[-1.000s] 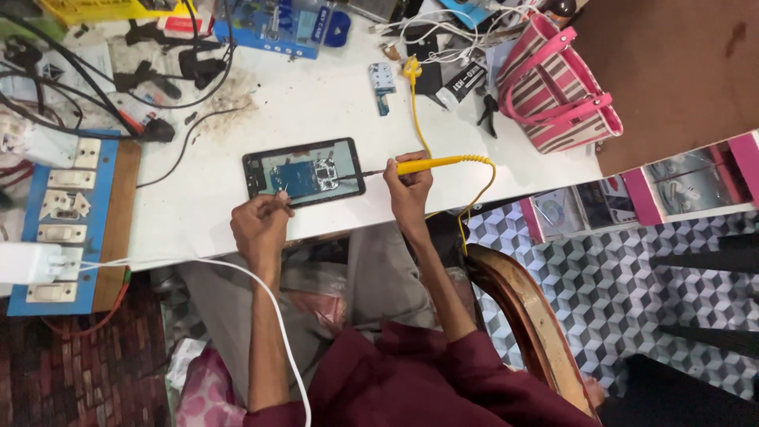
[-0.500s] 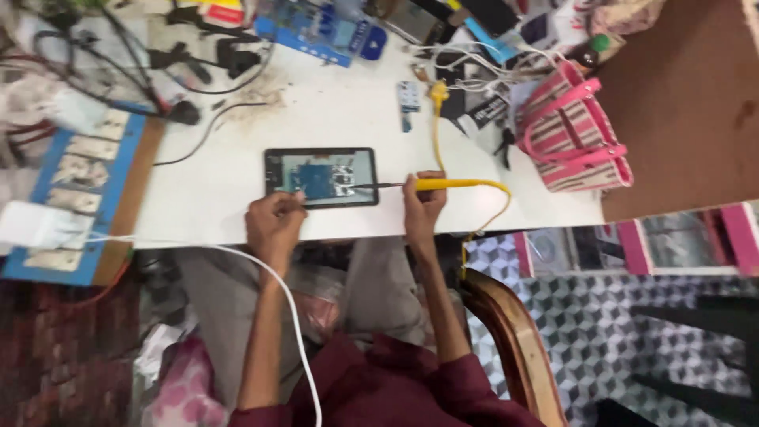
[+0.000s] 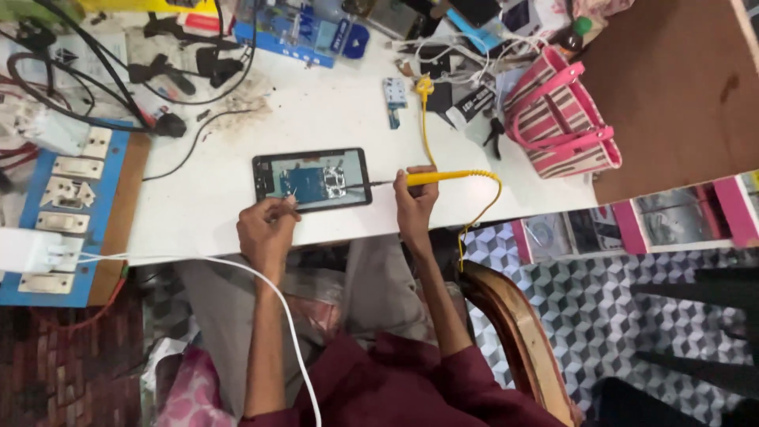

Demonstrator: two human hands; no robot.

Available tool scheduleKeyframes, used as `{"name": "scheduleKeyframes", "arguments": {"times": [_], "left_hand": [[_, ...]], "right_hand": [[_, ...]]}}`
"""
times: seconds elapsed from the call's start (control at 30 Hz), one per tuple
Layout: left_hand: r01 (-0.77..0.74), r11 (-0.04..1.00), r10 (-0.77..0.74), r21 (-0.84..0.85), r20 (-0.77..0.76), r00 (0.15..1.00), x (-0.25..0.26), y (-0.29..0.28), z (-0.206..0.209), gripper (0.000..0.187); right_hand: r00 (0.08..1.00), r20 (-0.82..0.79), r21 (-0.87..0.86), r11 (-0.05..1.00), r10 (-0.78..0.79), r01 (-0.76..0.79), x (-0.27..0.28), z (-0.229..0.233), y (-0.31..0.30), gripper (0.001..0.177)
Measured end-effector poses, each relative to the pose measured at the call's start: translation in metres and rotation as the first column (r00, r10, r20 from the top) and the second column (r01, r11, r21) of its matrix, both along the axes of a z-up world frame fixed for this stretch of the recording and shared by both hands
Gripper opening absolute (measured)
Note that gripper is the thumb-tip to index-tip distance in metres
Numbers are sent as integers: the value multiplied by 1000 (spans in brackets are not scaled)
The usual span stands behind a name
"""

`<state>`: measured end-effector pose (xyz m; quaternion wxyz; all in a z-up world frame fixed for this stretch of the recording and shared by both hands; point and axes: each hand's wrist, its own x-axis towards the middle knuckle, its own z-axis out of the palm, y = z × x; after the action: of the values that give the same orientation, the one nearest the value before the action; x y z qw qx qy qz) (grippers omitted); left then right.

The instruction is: The person uses a hot air gun and a small metal tool to work on a disassembled mobile phone placed on a cluttered workbench. They repeatedly apply heat to the phone's internal components while manipulating parts with the tool.

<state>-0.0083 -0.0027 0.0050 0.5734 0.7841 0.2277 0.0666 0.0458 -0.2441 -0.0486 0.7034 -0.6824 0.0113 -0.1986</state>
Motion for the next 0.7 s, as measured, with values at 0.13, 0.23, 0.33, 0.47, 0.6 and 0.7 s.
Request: {"name": "scheduleKeyframes", "arguments": {"times": [0.13, 0.23, 0.33, 0.47, 0.6, 0.7], "left_hand": [[12, 1000, -13, 13, 44, 999, -1, 8, -2, 22], [-12, 998, 14, 63, -34, 999, 2, 5, -1, 21], [26, 1000, -27, 16, 70, 997, 1, 6, -2, 20], [-15, 999, 14, -28, -34, 999, -1, -1, -5, 20], [-13, 999, 15, 50, -31, 999, 1, 4, -3, 21], [6, 1000, -7, 23, 66, 998, -2, 3, -6, 19]], "right_hand": [[1000, -1, 64, 998, 7, -7, 1, -1, 9, 14], [999, -37, 74, 997, 9, -6, 2, 2, 8, 14], [999, -39, 34, 999, -2, 4, 2, 1, 9, 15], [1000, -10, -15, 999, 30, -30, 0, 2, 2, 15], [998, -55, 45, 999, 26, -24, 3, 3, 8, 15], [998, -66, 56, 998, 26, -22, 2, -2, 6, 14]]}}
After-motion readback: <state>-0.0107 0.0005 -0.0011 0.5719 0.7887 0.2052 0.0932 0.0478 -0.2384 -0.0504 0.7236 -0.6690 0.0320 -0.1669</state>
